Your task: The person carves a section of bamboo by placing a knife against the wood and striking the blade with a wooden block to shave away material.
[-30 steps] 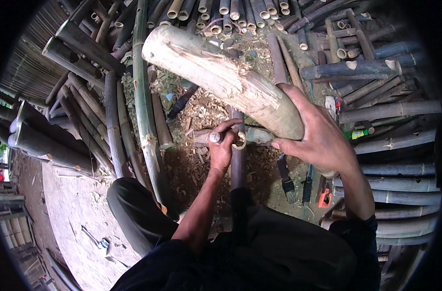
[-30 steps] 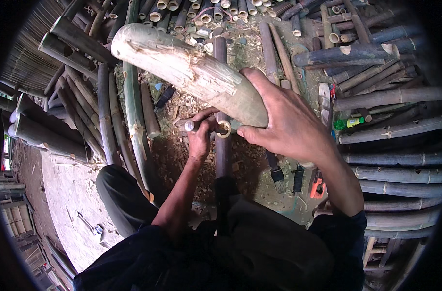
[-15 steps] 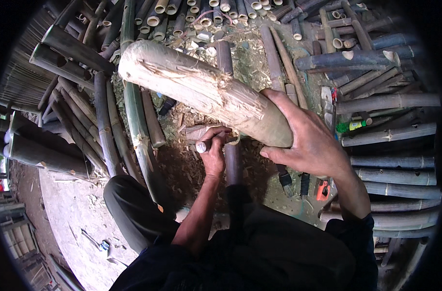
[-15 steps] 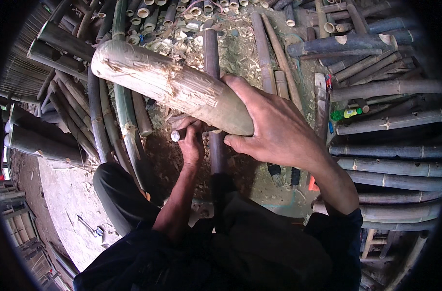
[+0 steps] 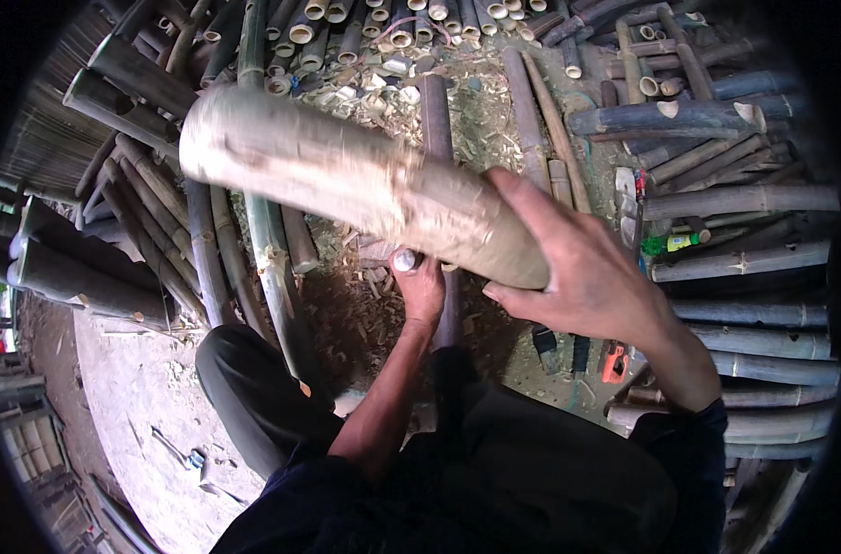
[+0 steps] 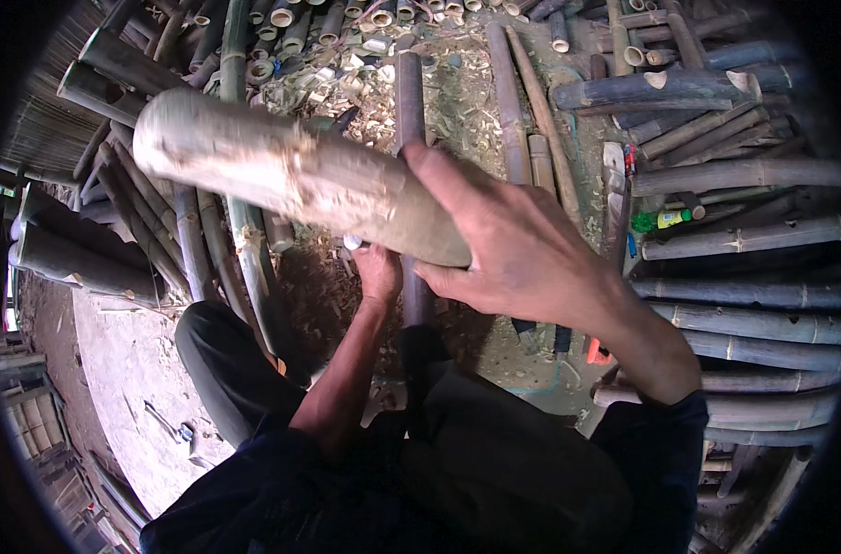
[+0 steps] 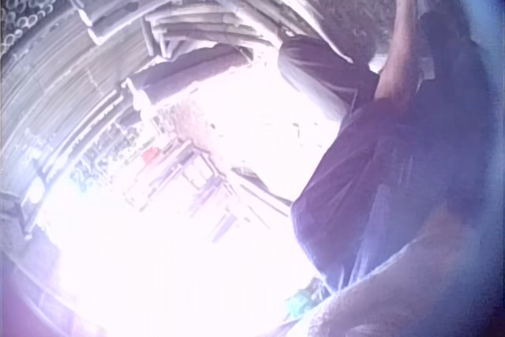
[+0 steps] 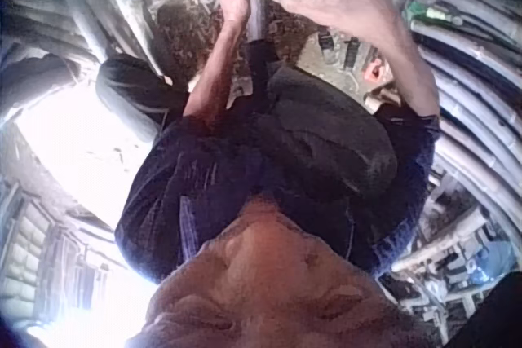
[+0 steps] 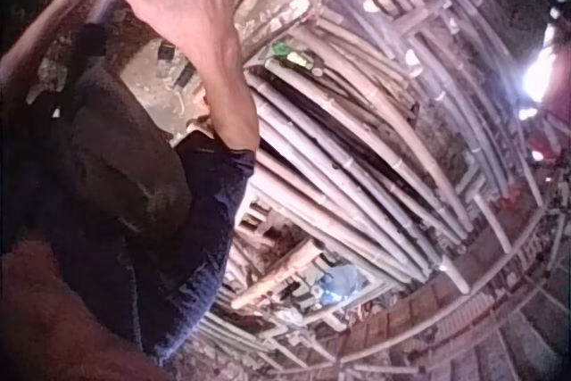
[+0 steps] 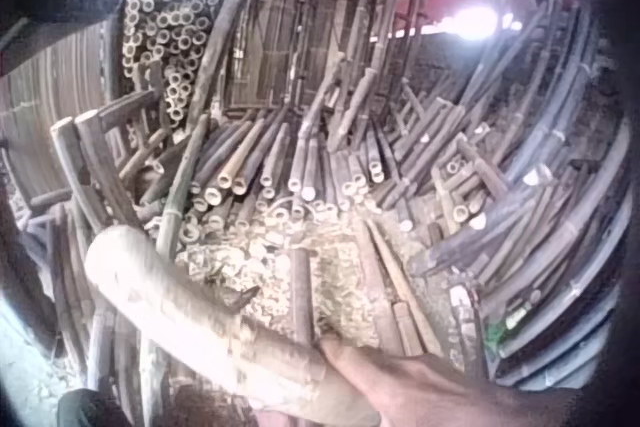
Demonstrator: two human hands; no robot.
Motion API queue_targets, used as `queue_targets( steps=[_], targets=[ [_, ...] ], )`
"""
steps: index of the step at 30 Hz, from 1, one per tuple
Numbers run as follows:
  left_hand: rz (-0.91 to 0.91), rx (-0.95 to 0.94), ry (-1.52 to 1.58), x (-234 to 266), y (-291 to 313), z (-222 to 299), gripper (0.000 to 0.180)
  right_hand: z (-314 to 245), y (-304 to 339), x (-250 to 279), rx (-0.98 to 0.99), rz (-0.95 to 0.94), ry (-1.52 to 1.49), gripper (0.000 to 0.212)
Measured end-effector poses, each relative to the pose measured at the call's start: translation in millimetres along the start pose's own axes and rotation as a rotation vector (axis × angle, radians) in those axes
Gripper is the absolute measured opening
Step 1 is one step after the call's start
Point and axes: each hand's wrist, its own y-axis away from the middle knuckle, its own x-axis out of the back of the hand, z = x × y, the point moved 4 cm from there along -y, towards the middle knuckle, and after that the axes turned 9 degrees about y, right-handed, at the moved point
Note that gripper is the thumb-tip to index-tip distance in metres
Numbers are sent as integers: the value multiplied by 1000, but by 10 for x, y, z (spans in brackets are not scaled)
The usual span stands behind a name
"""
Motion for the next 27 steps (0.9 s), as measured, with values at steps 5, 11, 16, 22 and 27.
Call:
queue_targets(
  steps=[5,11,16,22,27],
  targets=[
    [-36,743,984,19,-171,195,37,166,11,-176,12,-359,493,99],
    [-104,785,1168,-60,-210,190,43,-148,115,102,-109,-164,247,95],
    [251,467,1070,102,-354,968,51,232,340,-319,-282,-180,209,89],
    [-643,-187,712,-196,-239,1006,17,341,552,-302,-362,121,-192,77],
    [-76,305,1143,152,-396,920,24,392,743,-284,-491,324,-232,75]
  ],
)
